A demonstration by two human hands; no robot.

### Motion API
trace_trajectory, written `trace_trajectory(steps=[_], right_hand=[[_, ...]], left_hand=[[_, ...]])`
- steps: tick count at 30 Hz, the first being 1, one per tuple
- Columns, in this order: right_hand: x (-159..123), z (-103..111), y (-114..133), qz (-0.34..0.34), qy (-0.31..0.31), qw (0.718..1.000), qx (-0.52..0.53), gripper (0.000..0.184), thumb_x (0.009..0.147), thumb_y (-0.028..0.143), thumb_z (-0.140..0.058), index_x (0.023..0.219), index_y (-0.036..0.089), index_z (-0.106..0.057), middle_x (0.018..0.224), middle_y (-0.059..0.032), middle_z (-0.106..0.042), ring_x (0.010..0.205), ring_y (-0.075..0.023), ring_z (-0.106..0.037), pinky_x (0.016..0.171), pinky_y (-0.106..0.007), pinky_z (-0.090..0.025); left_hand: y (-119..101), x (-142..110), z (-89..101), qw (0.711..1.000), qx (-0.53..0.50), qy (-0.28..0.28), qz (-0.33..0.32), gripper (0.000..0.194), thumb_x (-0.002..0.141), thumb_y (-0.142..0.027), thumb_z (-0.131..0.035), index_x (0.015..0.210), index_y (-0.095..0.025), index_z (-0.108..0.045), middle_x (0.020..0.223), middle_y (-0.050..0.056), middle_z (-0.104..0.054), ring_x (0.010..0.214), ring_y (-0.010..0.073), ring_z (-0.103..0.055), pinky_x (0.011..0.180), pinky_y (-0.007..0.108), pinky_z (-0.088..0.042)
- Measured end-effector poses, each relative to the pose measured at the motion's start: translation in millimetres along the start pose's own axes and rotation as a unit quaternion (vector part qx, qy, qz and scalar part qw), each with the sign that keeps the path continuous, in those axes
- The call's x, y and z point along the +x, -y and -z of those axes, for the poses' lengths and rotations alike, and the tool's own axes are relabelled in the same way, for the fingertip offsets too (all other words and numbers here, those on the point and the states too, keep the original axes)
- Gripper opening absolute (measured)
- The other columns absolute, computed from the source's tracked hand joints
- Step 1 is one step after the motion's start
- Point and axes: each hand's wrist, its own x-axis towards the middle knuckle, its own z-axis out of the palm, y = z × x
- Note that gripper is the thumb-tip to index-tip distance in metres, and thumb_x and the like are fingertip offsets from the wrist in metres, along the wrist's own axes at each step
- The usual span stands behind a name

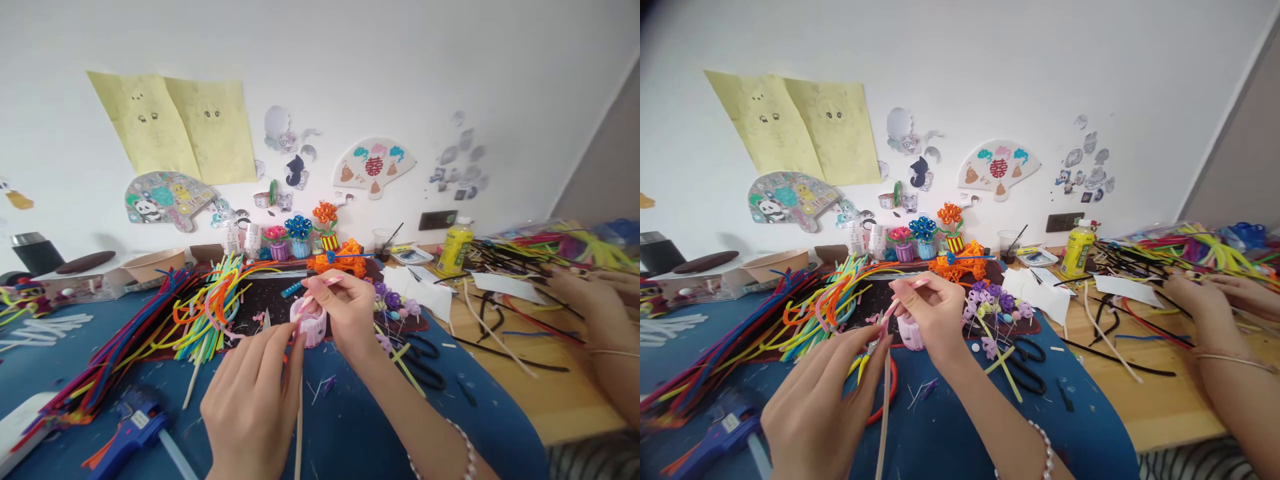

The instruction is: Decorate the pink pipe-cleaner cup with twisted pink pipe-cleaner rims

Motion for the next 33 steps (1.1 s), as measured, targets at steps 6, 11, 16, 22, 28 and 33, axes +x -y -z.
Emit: trace_trajectory(steps=[6,11,16,22,28,33], right_hand=[[-0.2,2.0,0.1,-0.002,0.020,1.000,-0.015,0.018,0.075,0.035,-0.077,0.072,0.017,-0.074,0.057,-0.0023,-0.067,0.045,-0.0117,-0.058,0.041,-0.023,-0.042],[2.8,5.2,-2.9,-0.021,0.024,0.999,0.025,0.022,0.073,0.039,-0.079,0.071,0.018,-0.073,0.058,-0.0020,-0.066,0.046,-0.0117,-0.056,0.043,-0.024,-0.043],[7.4,1.6,-5.8,-0.066,0.072,0.983,0.158,0.034,0.066,0.045,-0.083,0.061,0.018,-0.063,0.054,0.0022,-0.056,0.042,-0.0075,-0.043,0.040,-0.021,-0.033],[6.5,-5.0,-3.0,-0.102,0.149,0.953,0.242,0.043,0.064,0.039,-0.084,0.055,0.020,-0.047,0.047,0.0088,-0.037,0.038,-0.0054,-0.026,0.038,-0.020,-0.023],[6.4,-2.0,-2.4,-0.077,0.161,0.958,0.226,0.037,0.069,0.039,-0.081,0.058,0.020,-0.051,0.049,0.0079,-0.042,0.039,-0.0056,-0.030,0.039,-0.020,-0.026],[8.3,4.0,-4.5,-0.045,0.073,0.983,0.165,0.031,0.068,0.042,-0.083,0.063,0.018,-0.065,0.056,0.0026,-0.058,0.044,-0.0070,-0.045,0.042,-0.020,-0.034]], left_hand=[[-3.5,-3.2,-7.8,0.998,0.005,-0.008,0.060,0.016,0.086,-0.020,-0.062,0.100,-0.020,-0.069,0.087,0.005,-0.077,0.073,0.0170,-0.071,0.072,0.024,-0.047],[-6.8,0.0,-3.1,0.944,-0.215,0.072,0.240,0.013,0.084,-0.030,-0.063,0.090,-0.022,-0.072,0.076,0.001,-0.074,0.061,0.0152,-0.066,0.061,0.023,-0.048],[-15.3,8.4,-0.2,0.644,-0.587,0.184,0.455,0.020,0.082,-0.037,-0.068,0.082,-0.016,-0.066,0.064,-0.002,-0.057,0.053,0.0078,-0.047,0.050,0.018,-0.037],[-27.1,6.1,-6.6,0.320,-0.799,0.194,0.471,0.014,0.079,-0.021,-0.067,0.071,-0.016,-0.056,0.064,-0.003,-0.047,0.050,0.0056,-0.040,0.048,0.020,-0.033],[-23.9,10.5,-2.4,0.380,-0.773,0.222,0.457,0.015,0.081,-0.022,-0.064,0.070,-0.016,-0.055,0.058,-0.003,-0.046,0.051,0.0066,-0.040,0.051,0.020,-0.035],[-13.4,13.8,4.5,0.750,-0.519,0.169,0.374,0.017,0.087,-0.036,-0.062,0.092,-0.020,-0.062,0.063,-0.004,-0.060,0.052,0.0074,-0.048,0.050,0.018,-0.037]])
